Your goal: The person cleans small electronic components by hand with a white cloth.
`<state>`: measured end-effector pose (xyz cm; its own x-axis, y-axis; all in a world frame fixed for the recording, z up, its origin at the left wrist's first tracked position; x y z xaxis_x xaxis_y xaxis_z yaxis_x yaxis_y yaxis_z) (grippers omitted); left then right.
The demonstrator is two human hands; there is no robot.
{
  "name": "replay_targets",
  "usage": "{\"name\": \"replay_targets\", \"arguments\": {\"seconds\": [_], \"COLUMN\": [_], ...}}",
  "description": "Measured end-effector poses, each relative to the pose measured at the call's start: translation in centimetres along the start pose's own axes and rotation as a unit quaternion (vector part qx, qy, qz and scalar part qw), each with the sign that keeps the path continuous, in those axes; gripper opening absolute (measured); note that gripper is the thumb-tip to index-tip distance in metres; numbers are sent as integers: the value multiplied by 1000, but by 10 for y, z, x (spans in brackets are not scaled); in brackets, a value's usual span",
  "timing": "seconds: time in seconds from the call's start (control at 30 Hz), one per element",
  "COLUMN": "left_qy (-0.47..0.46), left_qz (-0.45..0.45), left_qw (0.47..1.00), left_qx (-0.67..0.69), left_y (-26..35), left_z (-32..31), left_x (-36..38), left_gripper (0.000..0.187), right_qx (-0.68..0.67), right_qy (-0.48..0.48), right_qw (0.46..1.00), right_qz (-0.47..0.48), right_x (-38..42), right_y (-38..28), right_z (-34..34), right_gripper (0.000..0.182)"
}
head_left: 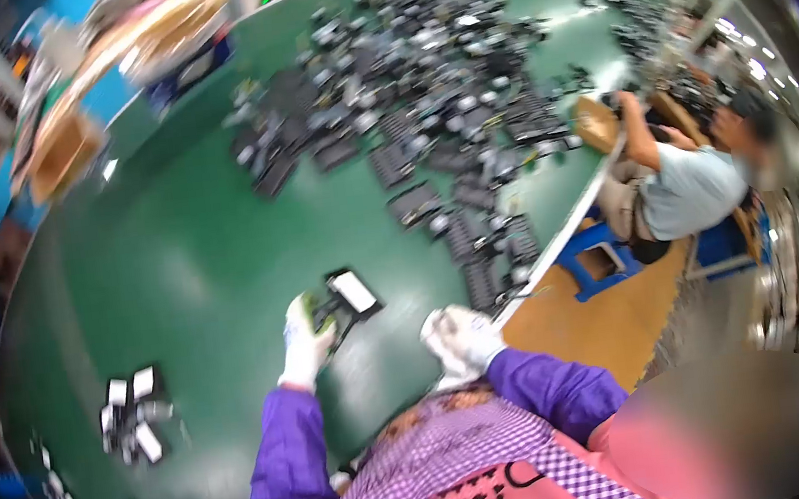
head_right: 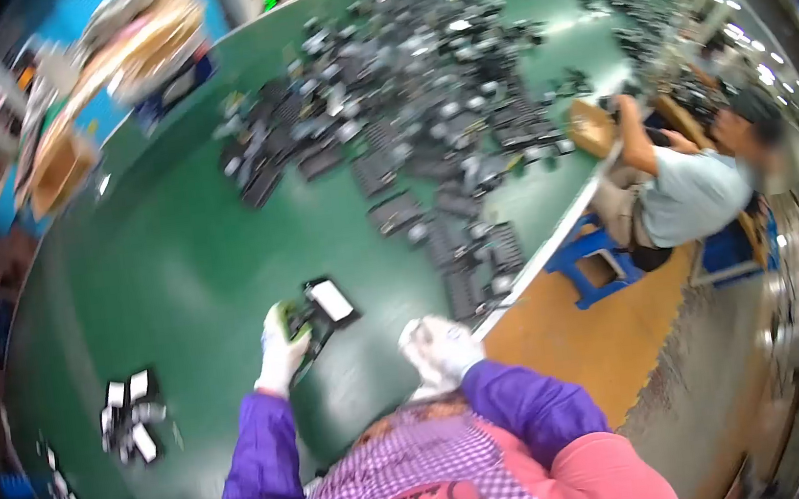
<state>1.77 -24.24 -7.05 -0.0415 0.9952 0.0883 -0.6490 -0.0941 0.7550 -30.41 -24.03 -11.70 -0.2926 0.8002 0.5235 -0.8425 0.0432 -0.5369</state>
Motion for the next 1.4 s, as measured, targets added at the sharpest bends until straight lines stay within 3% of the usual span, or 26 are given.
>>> {"name": "replay_targets", "arguments": {"seconds": [0.13,0.2,0.23,0.3,0.33,0.4,0.5,0.53,0.57,0.6,0.63,0.67,0.77,0.8,0.9,0.97,1.03,1.13,1.2,1.23,1.3,1.37,1.4], "left_qy": [-128,-184,-242,-321,-297,-325,-365,-391,-339,-370,-372,-345,-287,-222,-208,-194,-158,-145,-122,-104,-60,-56,-54], "left_qz": [150,148,103,119,170,141,79,112,23,98,171,184,196,115,204,208,211,207,204,205,191,206,211], "left_qw": [949,899,835,781,804,784,839,869,919,923,874,878,910,950,940,943,941,945,945,948,959,950,947], "left_qx": [-248,-368,-482,-521,-487,-510,-396,-282,-200,31,260,276,227,188,179,173,211,208,226,220,202,227,235], "left_y": [-29,-49,-15,-33,-37,-33,0,1,-1,-29,-33,-17,-31,-21,-19,-19,-23,-18,-14,-15,-20,-24,-20], "left_z": [-17,-43,-46,-80,-76,-89,-67,-55,-49,-59,-61,-49,-64,-63,-72,-77,-86,-93,-92,-94,-95,-101,-98], "left_x": [19,7,5,-12,-21,-24,-8,-2,-3,7,19,25,31,31,47,50,57,62,63,69,65,67,67], "left_gripper": [51,43,26,19,19,21,39,56,59,57,54,43,46,47,48,49,47,48,50,50,50,51,51], "right_qx": [55,71,74,61,53,59,75,70,65,92,118,135,162,172,153,100,145,189,177,220,196,192,169], "right_qy": [38,51,59,51,45,43,53,59,61,91,120,134,164,164,131,103,-34,-25,-3,99,57,122,25], "right_qw": [998,996,995,995,996,996,996,996,996,990,980,975,967,966,974,983,968,965,976,952,967,951,969], "right_qz": [-17,-21,-20,-55,-60,-54,-17,-4,7,56,107,117,109,105,105,115,204,183,123,191,150,208,176], "right_x": [0,5,4,5,6,8,2,-2,-5,-8,-13,-24,-60,-71,-83,-78,-23,-22,-65,-81,-96,-63,-50], "right_y": [-14,-18,-20,-21,-23,-25,-31,-34,-35,-43,-53,-57,-56,-53,-61,-83,-170,-156,-142,-144,-140,-145,-144], "right_z": [3,2,3,3,3,4,13,20,22,26,28,28,31,31,30,27,24,-32,-26,-19,-19,-22,-34], "right_gripper": [33,33,33,32,32,32,32,32,32,30,29,29,26,26,25,26,26,23,23,20,21,21,21]}}
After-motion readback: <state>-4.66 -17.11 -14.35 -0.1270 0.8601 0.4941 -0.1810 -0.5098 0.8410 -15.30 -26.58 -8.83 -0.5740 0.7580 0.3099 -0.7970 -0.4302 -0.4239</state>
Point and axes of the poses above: each hand's wrist, its own x-axis away from the middle knuckle, its own z-axis out of the back of the hand, y = z × x, the point moved 10 cm from there along -x, towards the middle knuckle, and after that the axes turned 11 degrees about -y, right-handed, at the moved point
